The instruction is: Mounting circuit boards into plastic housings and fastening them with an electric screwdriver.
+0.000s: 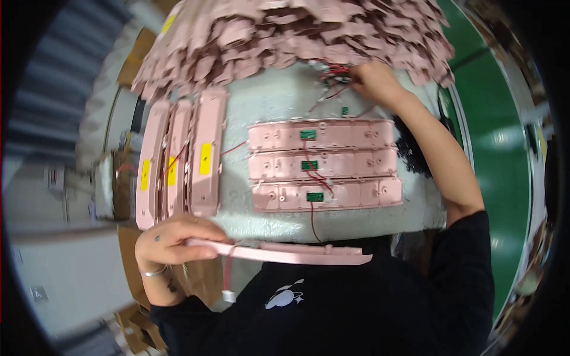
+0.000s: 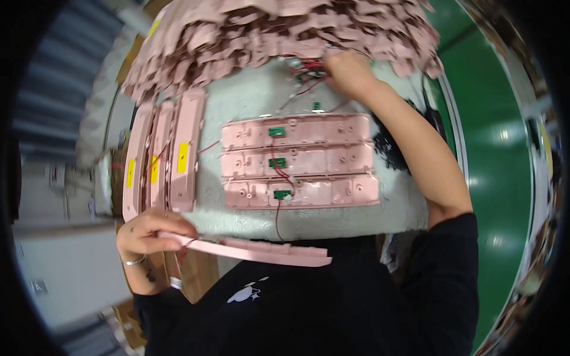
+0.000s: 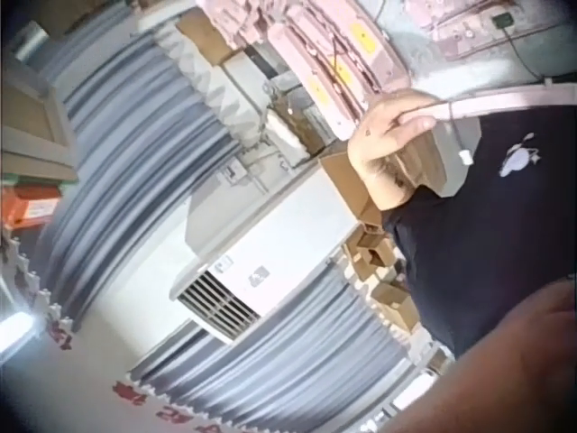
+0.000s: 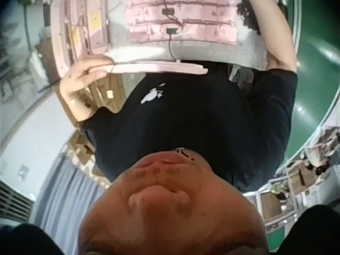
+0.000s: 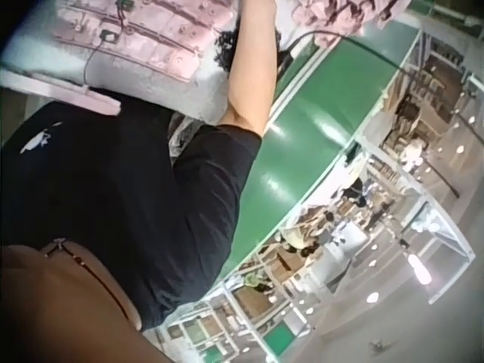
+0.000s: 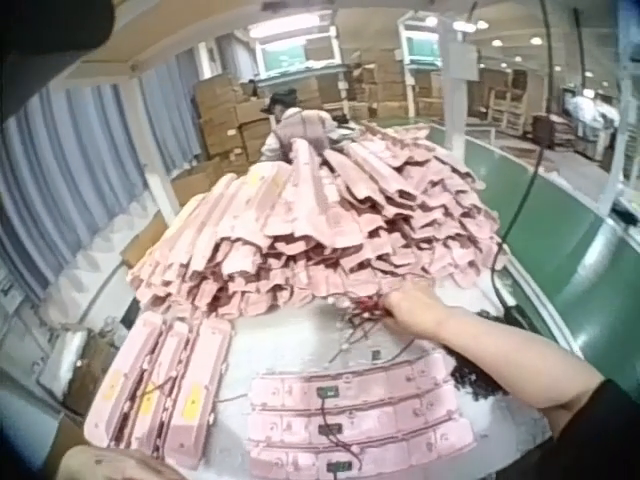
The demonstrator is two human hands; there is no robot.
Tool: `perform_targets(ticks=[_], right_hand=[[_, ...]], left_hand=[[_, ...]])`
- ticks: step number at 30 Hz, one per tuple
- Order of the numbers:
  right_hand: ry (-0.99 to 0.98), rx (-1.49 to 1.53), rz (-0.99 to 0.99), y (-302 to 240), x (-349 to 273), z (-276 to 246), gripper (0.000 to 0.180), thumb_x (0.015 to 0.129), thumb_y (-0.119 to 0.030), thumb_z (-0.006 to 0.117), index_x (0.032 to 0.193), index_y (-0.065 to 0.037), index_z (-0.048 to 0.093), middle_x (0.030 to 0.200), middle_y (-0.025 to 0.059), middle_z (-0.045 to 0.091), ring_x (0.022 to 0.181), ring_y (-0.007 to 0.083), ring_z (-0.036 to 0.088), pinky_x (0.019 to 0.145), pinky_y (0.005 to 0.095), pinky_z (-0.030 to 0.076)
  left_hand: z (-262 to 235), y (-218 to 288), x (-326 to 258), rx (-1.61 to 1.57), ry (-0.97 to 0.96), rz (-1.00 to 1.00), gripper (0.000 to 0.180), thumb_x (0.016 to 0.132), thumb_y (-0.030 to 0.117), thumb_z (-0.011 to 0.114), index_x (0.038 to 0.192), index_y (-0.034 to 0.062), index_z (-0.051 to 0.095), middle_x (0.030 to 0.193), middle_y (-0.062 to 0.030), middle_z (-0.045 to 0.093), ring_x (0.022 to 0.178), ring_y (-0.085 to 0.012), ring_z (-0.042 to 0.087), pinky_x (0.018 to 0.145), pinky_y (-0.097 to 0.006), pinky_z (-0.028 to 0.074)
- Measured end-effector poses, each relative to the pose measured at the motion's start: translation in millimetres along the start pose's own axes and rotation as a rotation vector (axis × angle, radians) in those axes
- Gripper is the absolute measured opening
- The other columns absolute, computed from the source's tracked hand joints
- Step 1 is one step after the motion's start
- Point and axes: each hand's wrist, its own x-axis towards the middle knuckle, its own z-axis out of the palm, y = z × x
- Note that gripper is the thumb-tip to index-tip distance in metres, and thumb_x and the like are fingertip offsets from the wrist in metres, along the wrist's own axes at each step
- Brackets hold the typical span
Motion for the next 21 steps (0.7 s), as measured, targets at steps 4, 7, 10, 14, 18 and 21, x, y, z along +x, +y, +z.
perform_targets(ticks=[4,7,10,14,18,21], right_hand=[[-0.041,0.286,-0.035,-4,-6,-21,0.026,0.070,-0.010,0.066,0.096,-0.004,0.069,0.082,0.0156,0.068,0.079,0.0291,0.067,0.073,0.0388,0.053],[-0.110,0.414,0.067,4,-12,-29,0.030,0.071,-0.011,0.065,0.100,-0.004,0.068,0.079,0.0119,0.068,0.078,0.0233,0.066,0.072,0.0345,0.052],[-0.094,0.519,0.174,14,-20,-20,0.030,0.072,-0.013,0.065,0.100,-0.004,0.069,0.076,0.0088,0.067,0.074,0.0181,0.065,0.069,0.0305,0.051],[-0.031,0.792,0.189,19,-26,-24,0.026,0.077,-0.012,0.063,0.101,-0.003,0.070,0.081,0.0074,0.069,0.071,0.0134,0.063,0.066,0.0285,0.049],[-0.016,0.981,0.208,18,-42,-41,0.023,0.081,-0.009,0.060,0.102,-0.002,0.069,0.080,0.0032,0.067,0.075,0.0074,0.061,0.063,0.0222,0.047],[-0.081,1.018,0.226,6,-67,-62,0.022,0.087,-0.010,0.059,0.108,-0.002,0.064,0.095,0.0011,0.068,0.081,0.0049,0.059,0.069,0.0204,0.047]], left_hand=[[-23,-27,-21,-0.181,-0.025,0.097,0.035,0.088,0.021,0.064,0.105,-0.0104,0.063,0.097,-0.0201,0.068,0.085,-0.0295,0.068,0.075,-0.035,0.052],[-38,-35,3,-0.263,0.241,0.310,0.034,0.090,0.022,0.062,0.106,-0.0081,0.064,0.095,-0.0171,0.069,0.078,-0.0279,0.069,0.072,-0.036,0.055],[-51,-2,64,-0.361,0.349,-0.024,0.031,0.092,0.021,0.060,0.107,-0.0047,0.065,0.095,-0.0131,0.069,0.076,-0.0223,0.069,0.071,-0.036,0.055],[-66,-12,131,-0.487,0.267,-0.189,0.029,0.093,0.022,0.060,0.108,-0.0020,0.066,0.095,-0.0079,0.069,0.084,-0.0140,0.065,0.076,-0.028,0.051],[-64,-28,161,-0.274,0.309,-0.193,0.031,0.092,0.026,0.062,0.108,-0.0009,0.067,0.092,-0.0028,0.069,0.083,-0.0086,0.062,0.072,-0.023,0.050],[-55,-25,159,-0.064,0.373,-0.178,0.030,0.091,0.026,0.064,0.105,0.0004,0.068,0.092,-0.0015,0.069,0.082,-0.0080,0.059,0.075,-0.022,0.046]])
